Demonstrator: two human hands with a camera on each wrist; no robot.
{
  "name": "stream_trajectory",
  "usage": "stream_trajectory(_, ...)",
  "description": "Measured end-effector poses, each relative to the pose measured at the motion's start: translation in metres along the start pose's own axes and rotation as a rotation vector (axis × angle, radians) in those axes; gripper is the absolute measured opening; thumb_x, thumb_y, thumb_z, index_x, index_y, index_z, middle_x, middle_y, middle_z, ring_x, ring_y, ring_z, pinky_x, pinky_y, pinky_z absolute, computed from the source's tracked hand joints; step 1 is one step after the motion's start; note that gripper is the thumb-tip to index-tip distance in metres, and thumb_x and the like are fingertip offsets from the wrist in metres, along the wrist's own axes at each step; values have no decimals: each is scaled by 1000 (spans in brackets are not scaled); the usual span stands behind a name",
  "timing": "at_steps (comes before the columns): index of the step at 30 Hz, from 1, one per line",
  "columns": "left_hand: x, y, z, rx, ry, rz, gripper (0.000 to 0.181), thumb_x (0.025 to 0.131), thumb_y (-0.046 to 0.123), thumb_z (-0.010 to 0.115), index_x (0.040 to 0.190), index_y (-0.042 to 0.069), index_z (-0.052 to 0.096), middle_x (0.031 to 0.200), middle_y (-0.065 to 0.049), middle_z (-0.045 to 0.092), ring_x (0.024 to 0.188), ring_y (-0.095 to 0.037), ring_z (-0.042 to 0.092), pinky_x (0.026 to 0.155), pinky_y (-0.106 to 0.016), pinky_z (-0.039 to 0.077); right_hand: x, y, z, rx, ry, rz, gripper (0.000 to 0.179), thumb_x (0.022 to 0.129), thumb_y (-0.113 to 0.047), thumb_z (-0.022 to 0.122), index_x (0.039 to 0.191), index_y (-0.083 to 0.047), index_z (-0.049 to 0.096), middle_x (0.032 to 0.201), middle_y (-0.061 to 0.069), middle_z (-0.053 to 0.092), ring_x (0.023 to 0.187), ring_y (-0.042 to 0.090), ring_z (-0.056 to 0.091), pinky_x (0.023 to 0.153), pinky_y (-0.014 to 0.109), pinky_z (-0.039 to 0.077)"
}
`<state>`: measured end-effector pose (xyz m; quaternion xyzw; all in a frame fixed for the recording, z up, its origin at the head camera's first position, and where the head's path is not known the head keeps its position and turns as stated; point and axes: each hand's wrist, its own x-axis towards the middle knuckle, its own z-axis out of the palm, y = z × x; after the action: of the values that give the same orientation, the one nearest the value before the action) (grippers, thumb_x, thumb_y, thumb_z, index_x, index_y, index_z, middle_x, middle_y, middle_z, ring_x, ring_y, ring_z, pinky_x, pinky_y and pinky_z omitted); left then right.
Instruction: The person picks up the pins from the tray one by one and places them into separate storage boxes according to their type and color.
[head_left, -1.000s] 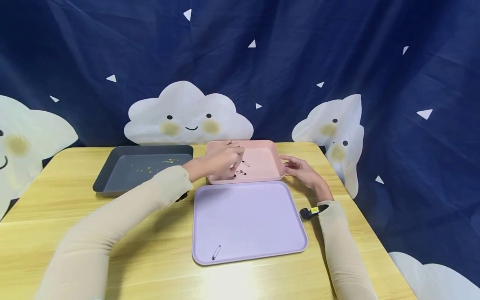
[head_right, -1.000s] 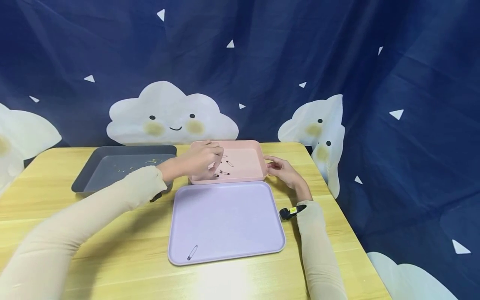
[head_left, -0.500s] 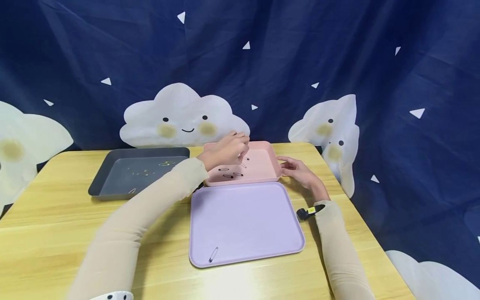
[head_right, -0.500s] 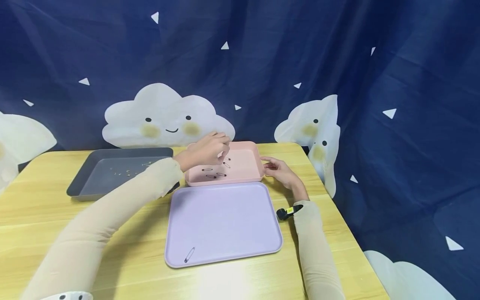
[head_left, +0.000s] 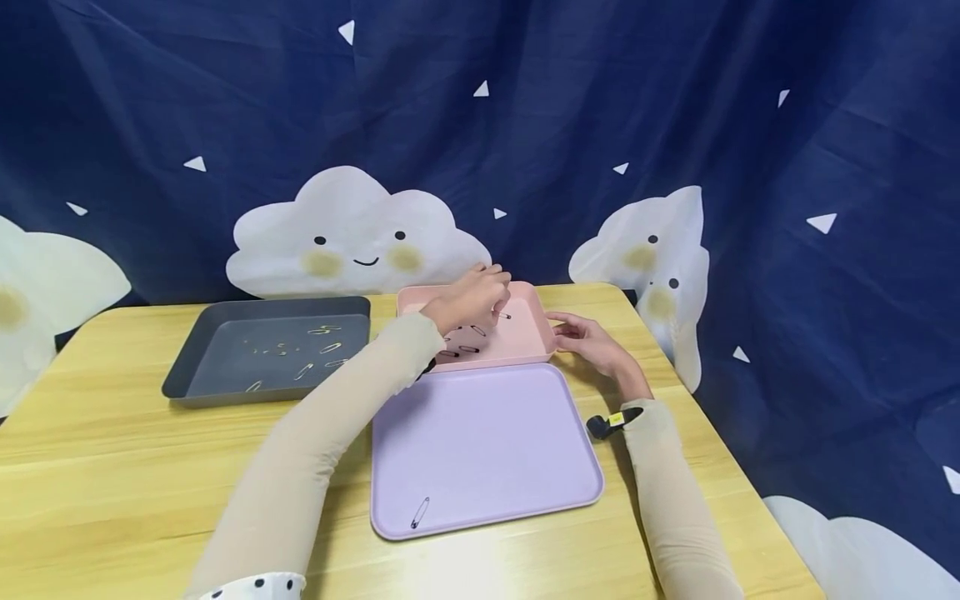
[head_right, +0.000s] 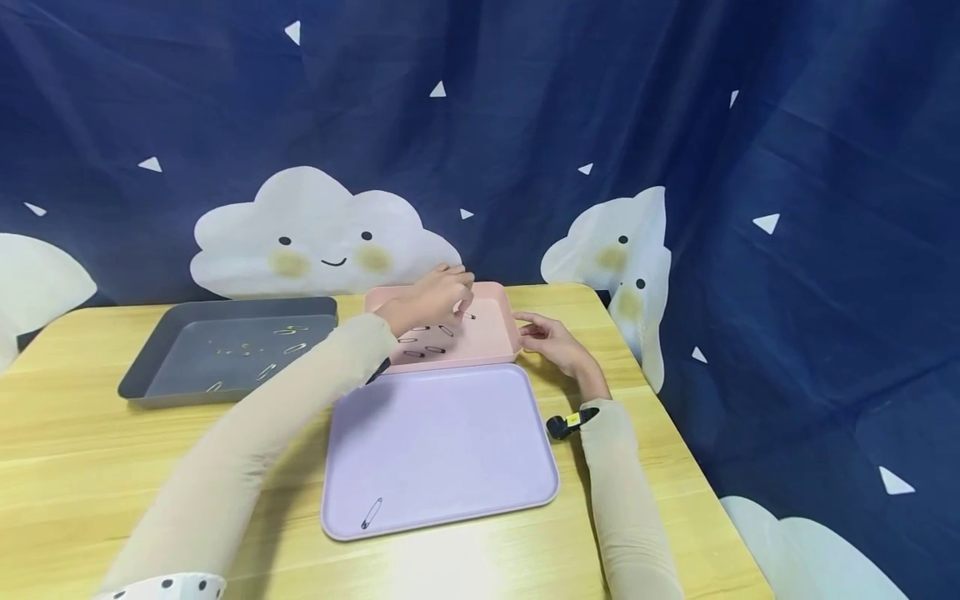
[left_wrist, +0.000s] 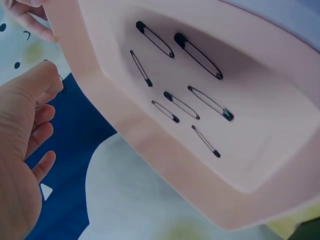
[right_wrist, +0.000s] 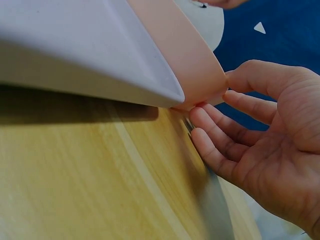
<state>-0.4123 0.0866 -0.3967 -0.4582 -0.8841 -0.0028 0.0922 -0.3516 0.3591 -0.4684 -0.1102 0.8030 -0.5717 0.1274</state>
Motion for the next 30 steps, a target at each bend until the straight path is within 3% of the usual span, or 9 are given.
stream_trajectory(7, 8, -1, 10, 1, -35, -30, 10, 77, 17, 80, 73, 20, 71, 104, 0, 62, 105, -22, 51, 94, -39, 40, 0, 0, 1, -2, -21, -14, 55, 101, -2, 58, 153, 0, 41, 136, 36, 54, 112, 17, 60, 86, 18, 53)
stream_trajectory(14, 12, 1, 19, 12, -36, -15, 15, 82, 20, 84, 75, 18, 71, 109, -1, 62, 108, -24, 49, 100, -45, 41, 0, 1, 0, -7, -17, -11, 54, 102, -2, 57, 153, -1, 41, 136, 34, 55, 109, 13, 61, 86, 18, 53)
stream_trajectory(21, 13, 5, 27, 52, -63, -25, 20, 86, 24, 82, 74, 18, 67, 113, -2, 61, 109, -24, 49, 117, -56, 36, 0, 1, -1, -16, -20, -7, 54, 102, -4, 57, 154, -3, 41, 136, 33, 55, 109, 11, 60, 87, 18, 52)
stream_trajectory(30, 8, 9, 26, 34, -97, -98, 12, 91, 27, 78, 88, 18, 71, 117, -5, 59, 112, -26, 48, 107, -48, 40, -2, -2, 0, -16, -20, -7, 54, 102, -4, 57, 154, -2, 41, 137, 34, 54, 111, 16, 60, 87, 17, 51)
